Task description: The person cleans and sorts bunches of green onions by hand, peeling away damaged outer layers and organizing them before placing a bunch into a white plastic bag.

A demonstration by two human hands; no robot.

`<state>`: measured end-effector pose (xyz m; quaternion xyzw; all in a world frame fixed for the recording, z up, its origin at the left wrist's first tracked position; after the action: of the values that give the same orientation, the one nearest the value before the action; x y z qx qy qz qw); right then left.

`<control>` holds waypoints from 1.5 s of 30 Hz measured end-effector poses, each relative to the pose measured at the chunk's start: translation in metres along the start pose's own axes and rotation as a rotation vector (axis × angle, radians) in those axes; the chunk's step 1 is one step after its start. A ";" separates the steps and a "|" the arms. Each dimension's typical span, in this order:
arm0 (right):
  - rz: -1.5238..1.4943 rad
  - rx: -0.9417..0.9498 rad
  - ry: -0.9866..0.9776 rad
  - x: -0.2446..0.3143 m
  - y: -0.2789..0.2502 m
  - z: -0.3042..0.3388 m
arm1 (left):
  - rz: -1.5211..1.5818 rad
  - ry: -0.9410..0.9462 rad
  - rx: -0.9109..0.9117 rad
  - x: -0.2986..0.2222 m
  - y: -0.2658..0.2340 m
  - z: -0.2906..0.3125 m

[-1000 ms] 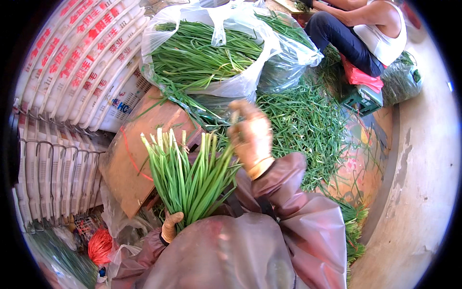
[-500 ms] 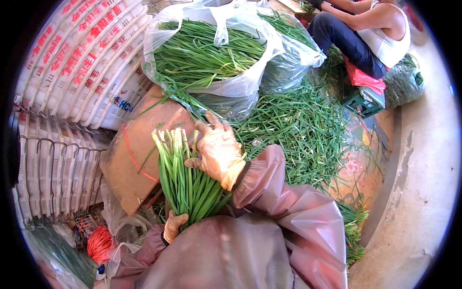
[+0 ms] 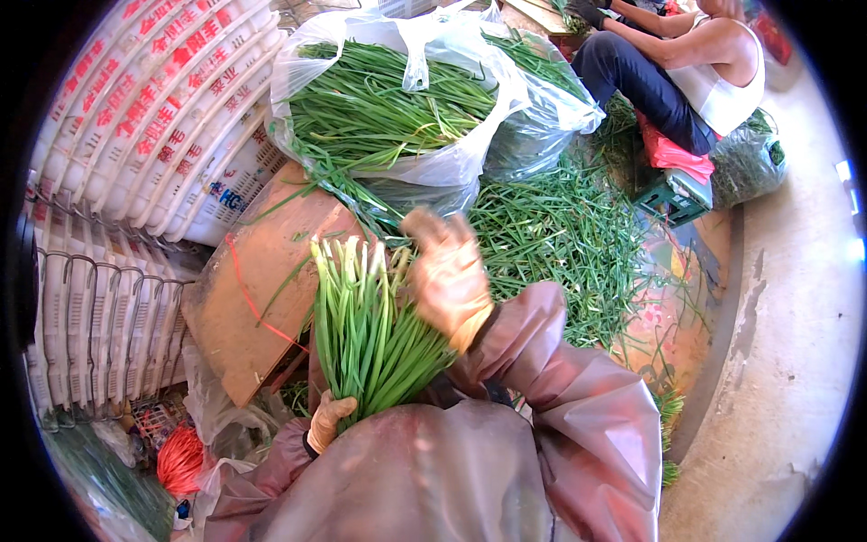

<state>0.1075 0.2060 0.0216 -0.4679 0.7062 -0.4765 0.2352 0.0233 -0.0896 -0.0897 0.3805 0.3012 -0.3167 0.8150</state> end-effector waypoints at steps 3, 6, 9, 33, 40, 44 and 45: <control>0.314 -0.022 0.148 -0.079 -0.033 -0.025 | 0.330 -0.096 0.108 -0.058 0.051 0.012; 0.632 0.014 0.484 -0.176 -0.054 -0.001 | 0.331 -0.118 0.160 -0.062 0.053 0.004; 0.378 -0.231 0.036 -0.104 -0.091 -0.028 | 0.374 -0.127 0.130 -0.056 0.055 0.009; 0.329 0.026 -0.044 -0.076 -0.038 -0.021 | 0.385 -0.137 0.190 -0.055 0.052 0.010; 0.209 -0.102 0.060 -0.067 -0.089 -0.033 | 0.480 -0.150 0.157 -0.059 0.064 0.011; -0.146 0.194 -0.141 0.013 -0.049 -0.025 | 0.454 -0.180 0.204 -0.054 0.057 0.011; -0.225 0.243 -0.130 0.013 -0.029 -0.019 | 0.450 -0.178 0.191 -0.052 0.055 0.012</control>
<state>0.0993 0.2000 0.0574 -0.5418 0.5701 -0.5503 0.2803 0.0348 -0.0562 -0.0218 0.4836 0.1051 -0.1866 0.8487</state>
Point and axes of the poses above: each hand's wrist, its own z-axis away from the middle knuckle, its own y-axis out of the palm, x = y × z, the point moved 2 cm from there along -z, towards the middle knuckle, and after that the axes turned 9 degrees about z, right-handed, at the moved point
